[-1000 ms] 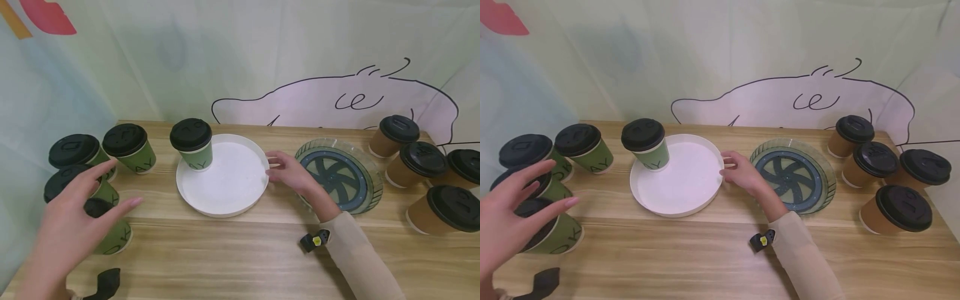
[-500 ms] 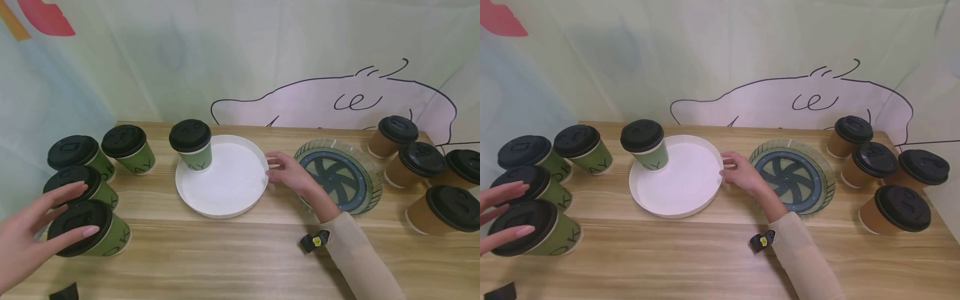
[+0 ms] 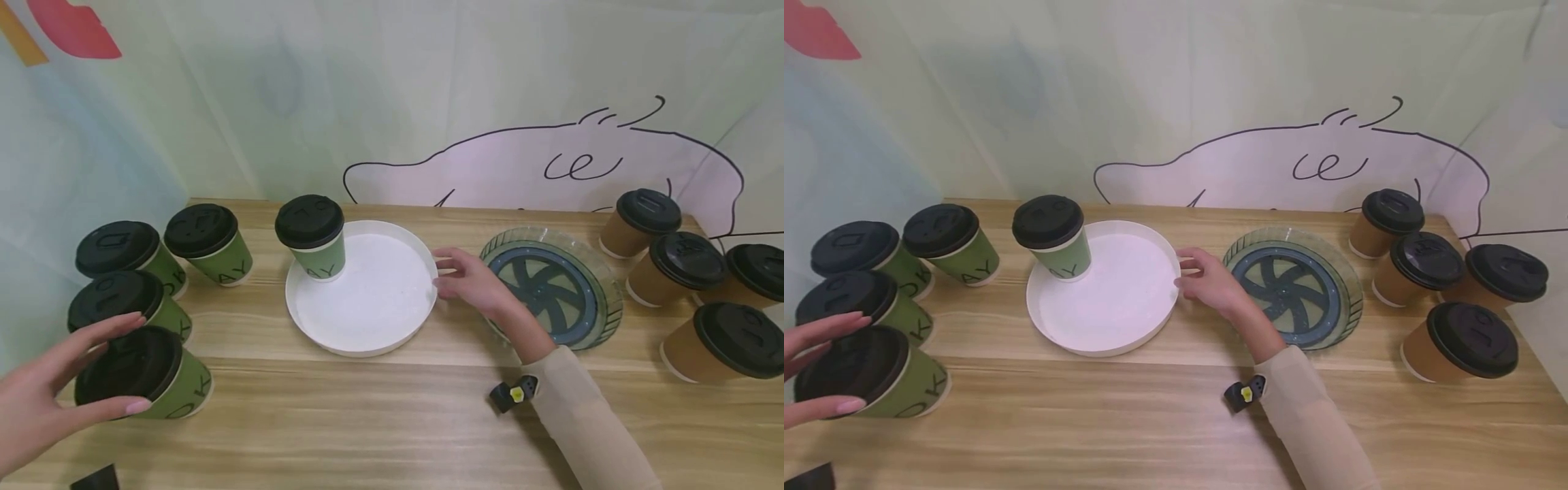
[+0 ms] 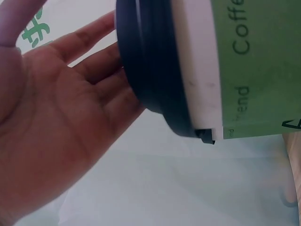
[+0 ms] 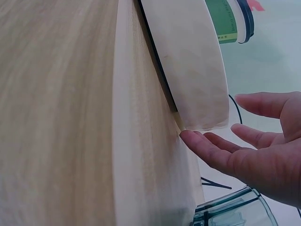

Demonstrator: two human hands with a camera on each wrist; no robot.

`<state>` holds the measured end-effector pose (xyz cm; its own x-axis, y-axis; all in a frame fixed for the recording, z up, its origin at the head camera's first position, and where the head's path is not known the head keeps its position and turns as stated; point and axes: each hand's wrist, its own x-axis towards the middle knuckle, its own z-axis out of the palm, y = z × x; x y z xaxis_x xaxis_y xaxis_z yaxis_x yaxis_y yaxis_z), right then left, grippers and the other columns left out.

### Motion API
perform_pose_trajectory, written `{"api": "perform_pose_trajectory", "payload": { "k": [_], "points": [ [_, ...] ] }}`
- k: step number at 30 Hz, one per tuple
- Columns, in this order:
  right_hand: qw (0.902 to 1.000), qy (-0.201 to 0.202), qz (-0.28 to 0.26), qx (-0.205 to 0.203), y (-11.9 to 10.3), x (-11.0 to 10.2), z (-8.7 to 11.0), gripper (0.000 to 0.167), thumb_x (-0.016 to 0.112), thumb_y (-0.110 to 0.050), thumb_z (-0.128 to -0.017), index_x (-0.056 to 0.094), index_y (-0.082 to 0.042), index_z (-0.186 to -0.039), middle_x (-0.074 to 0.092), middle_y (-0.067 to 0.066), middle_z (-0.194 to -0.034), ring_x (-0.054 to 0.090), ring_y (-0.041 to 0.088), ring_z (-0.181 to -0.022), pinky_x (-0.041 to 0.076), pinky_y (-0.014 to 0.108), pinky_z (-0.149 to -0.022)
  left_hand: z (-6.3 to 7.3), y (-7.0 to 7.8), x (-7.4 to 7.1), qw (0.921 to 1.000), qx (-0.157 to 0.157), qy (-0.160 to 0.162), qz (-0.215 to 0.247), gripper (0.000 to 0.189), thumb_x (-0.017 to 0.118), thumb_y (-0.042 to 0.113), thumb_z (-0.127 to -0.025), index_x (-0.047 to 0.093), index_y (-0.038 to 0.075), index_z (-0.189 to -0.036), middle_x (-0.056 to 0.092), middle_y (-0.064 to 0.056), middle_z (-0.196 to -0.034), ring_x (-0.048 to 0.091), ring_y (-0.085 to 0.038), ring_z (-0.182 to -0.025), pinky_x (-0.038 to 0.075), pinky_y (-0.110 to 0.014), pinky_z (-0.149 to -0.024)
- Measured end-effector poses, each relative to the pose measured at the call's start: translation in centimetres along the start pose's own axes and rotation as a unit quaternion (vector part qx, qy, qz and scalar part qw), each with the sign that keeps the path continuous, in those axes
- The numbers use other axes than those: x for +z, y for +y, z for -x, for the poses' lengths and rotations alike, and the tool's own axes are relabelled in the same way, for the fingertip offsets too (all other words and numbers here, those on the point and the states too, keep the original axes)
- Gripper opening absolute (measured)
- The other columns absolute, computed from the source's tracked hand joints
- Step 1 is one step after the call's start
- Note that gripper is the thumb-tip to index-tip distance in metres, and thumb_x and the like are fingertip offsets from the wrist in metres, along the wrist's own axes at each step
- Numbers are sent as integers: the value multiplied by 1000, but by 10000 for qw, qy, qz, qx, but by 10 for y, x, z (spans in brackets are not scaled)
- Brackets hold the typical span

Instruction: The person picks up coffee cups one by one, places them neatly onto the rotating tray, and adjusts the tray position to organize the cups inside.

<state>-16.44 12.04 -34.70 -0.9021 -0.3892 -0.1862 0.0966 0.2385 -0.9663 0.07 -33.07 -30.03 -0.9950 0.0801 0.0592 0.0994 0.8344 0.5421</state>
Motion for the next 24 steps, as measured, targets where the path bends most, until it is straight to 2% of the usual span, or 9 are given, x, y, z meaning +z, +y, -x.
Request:
{"api": "perform_pose_trajectory", "payload": {
  "k": [3,5,7,9,12,14,16,19,24],
  "points": [
    [10000,9,5,8,0,0,0,52,55,3,-88,36,1,-136,40,26,-132,45,37,-118,47,40,-87,2,-5,0,9996,179,226,47,104,83,8,-61,24,19,-146,22,29,-137,12,10,-128,4,-37,-111],
    [10000,15,2,21,0,0,0,52,55,2,-88,36,1,-136,40,25,-132,45,37,-118,47,41,-87,3,-4,0,9989,279,369,100,104,84,5,-59,26,18,-145,23,37,-129,14,17,-122,2,-34,-111],
    [10000,25,7,31,0,0,0,52,55,2,-88,36,0,-136,40,25,-132,45,37,-118,47,41,-87,5,-1,-2,9986,293,376,211,103,83,3,-60,25,15,-145,24,31,-135,11,10,-128,2,-49,-108],
    [10000,29,31,44,0,0,0,52,55,2,-88,36,0,-136,41,25,-132,45,36,-118,47,40,-87,5,2,-3,9988,204,415,188,104,83,3,-60,25,15,-145,23,33,-134,10,13,-128,1,-52,-106],
    [10000,31,64,63,-1,0,0,52,56,1,-88,37,-1,-136,41,24,-133,45,36,-118,47,39,-87,7,1,-2,9991,33,342,245,103,81,2,-63,22,15,-146,22,25,-139,7,0,-135,0,-57,-104],
    [9999,28,81,76,-1,0,0,52,56,1,-88,37,-1,-136,40,24,-133,45,36,-118,47,39,-87,6,-8,1,9991,-40,387,196,104,81,2,-62,22,19,-146,23,32,-132,8,8,-131,1,-51,-107],
    [9999,27,92,79,-1,0,1,51,56,0,-88,37,-2,-136,40,23,-134,45,36,-118,47,38,-87,5,-17,2,9992,-83,330,231,104,82,4,-63,21,19,-146,23,23,-140,7,4,-133,2,-54,-106],
    [9999,21,103,64,-1,0,1,51,56,0,-88,38,-2,-135,40,22,-135,45,35,-118,47,38,-87,2,-34,6,9992,-116,353,126,105,84,11,-62,21,24,-146,22,27,-139,9,15,-126,4,-52,-107],
    [10000,48,55,58,-1,0,1,50,56,1,-88,38,0,-135,42,23,-133,46,36,-117,47,39,-87,0,-51,10,9991,-83,374,181,105,84,20,-63,21,29,-146,25,25,-137,13,20,-119,6,-59,-103]
  ]
}}
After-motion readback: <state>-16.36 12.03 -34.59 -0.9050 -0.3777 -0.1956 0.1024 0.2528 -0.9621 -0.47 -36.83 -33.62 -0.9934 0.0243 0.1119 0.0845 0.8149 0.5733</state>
